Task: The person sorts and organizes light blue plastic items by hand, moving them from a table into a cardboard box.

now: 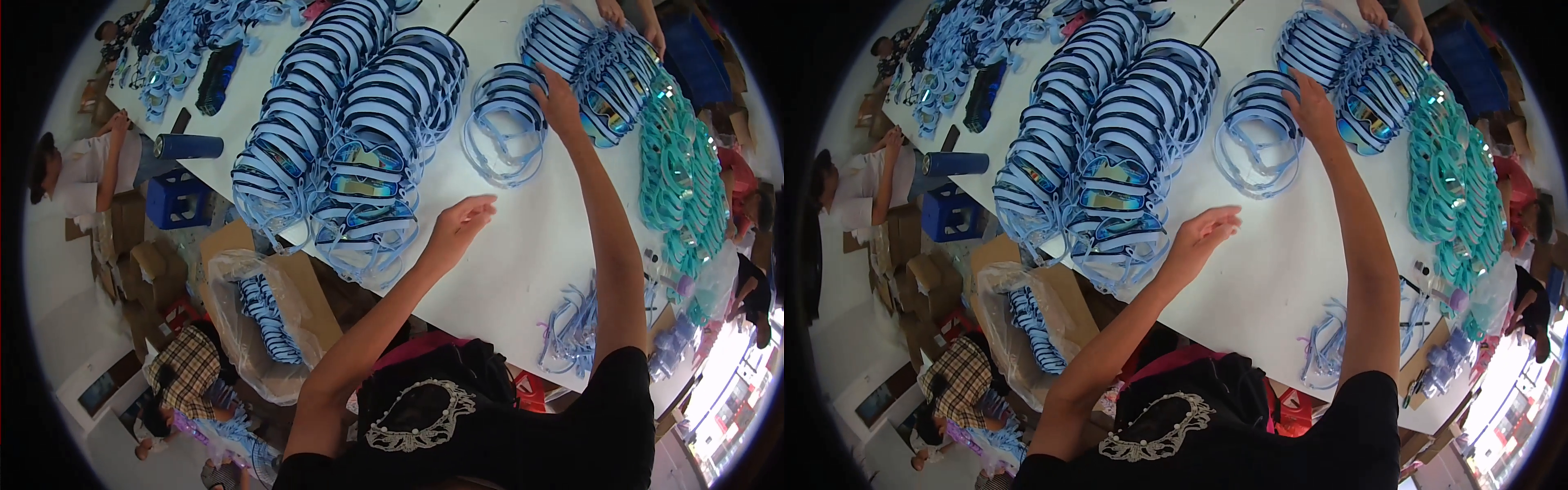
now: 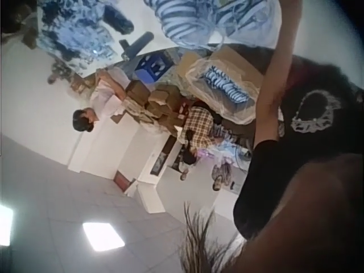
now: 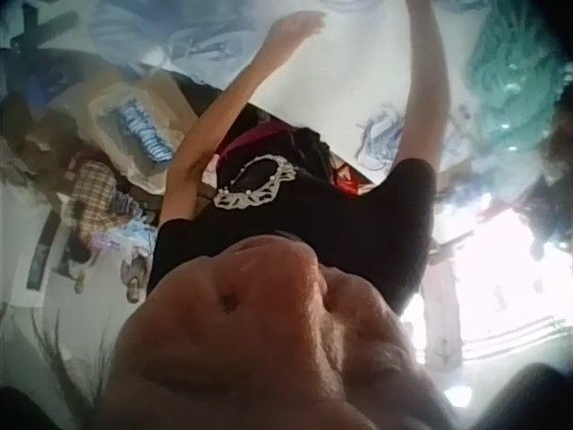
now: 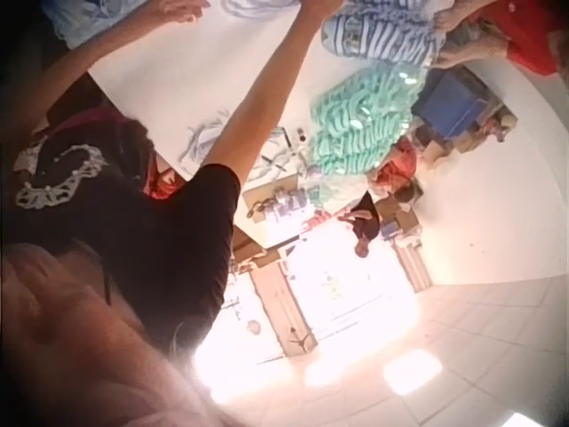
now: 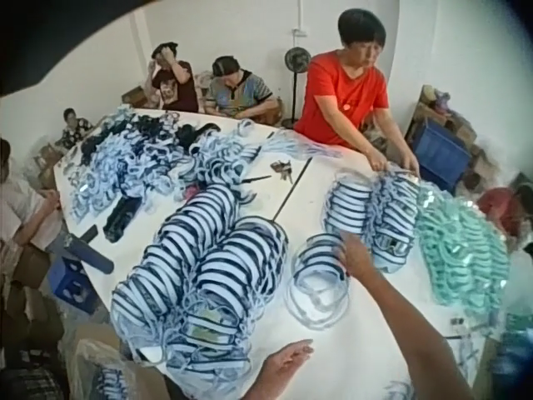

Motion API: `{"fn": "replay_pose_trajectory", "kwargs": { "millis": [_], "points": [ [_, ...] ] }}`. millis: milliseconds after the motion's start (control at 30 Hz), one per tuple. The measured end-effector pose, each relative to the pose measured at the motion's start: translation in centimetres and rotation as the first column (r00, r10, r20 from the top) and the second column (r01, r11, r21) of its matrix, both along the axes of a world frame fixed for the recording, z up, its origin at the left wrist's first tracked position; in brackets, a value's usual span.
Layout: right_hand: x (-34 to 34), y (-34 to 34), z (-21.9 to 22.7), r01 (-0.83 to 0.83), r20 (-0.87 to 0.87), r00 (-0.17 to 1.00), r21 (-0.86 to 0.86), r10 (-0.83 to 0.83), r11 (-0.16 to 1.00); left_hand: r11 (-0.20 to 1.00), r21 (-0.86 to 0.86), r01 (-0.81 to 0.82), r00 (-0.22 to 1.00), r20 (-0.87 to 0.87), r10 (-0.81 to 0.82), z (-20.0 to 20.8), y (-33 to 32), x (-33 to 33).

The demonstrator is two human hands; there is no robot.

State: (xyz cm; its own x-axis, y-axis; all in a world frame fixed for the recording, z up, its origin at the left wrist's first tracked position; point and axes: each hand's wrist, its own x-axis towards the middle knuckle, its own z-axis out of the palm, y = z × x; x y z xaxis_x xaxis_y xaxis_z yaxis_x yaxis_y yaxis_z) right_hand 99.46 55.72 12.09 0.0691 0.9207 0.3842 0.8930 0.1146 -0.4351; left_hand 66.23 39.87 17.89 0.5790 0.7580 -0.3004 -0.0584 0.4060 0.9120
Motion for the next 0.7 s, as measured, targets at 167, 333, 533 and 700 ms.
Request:
{"fn": "replay_pose_trajectory", "kwargs": {
  "millis": [167, 333, 533, 700],
  "points": [
    [-0.7, 3.2, -0.9, 0.006, 0.136, 0.991, -0.178, 0.018, 0.984, 0.929, -0.340, -0.143, 0.982, 0.069, 0.176, -5.1, 10.0, 9.5],
    [-0.5, -0.4, -1.5, 0.005, -0.190, 0.979, -0.325, -0.071, 0.946, 0.932, -0.256, -0.257, 0.967, -0.067, 0.248, -10.0, 12.5, 14.8],
    [-3.3, -12.2, -0.7, 0.101, -0.304, 0.916, -0.457, -0.262, 0.884, 0.938, -0.186, -0.291, 0.942, -0.224, 0.248, -10.1, 4.4, 14.6],
    [-6.2, -23.5, 3.7, 0.159, -0.368, 0.857, -0.479, -0.361, 0.864, 0.942, -0.181, -0.284, 0.948, -0.204, 0.246, -2.6, -6.9, 12.1]
  ]
}}
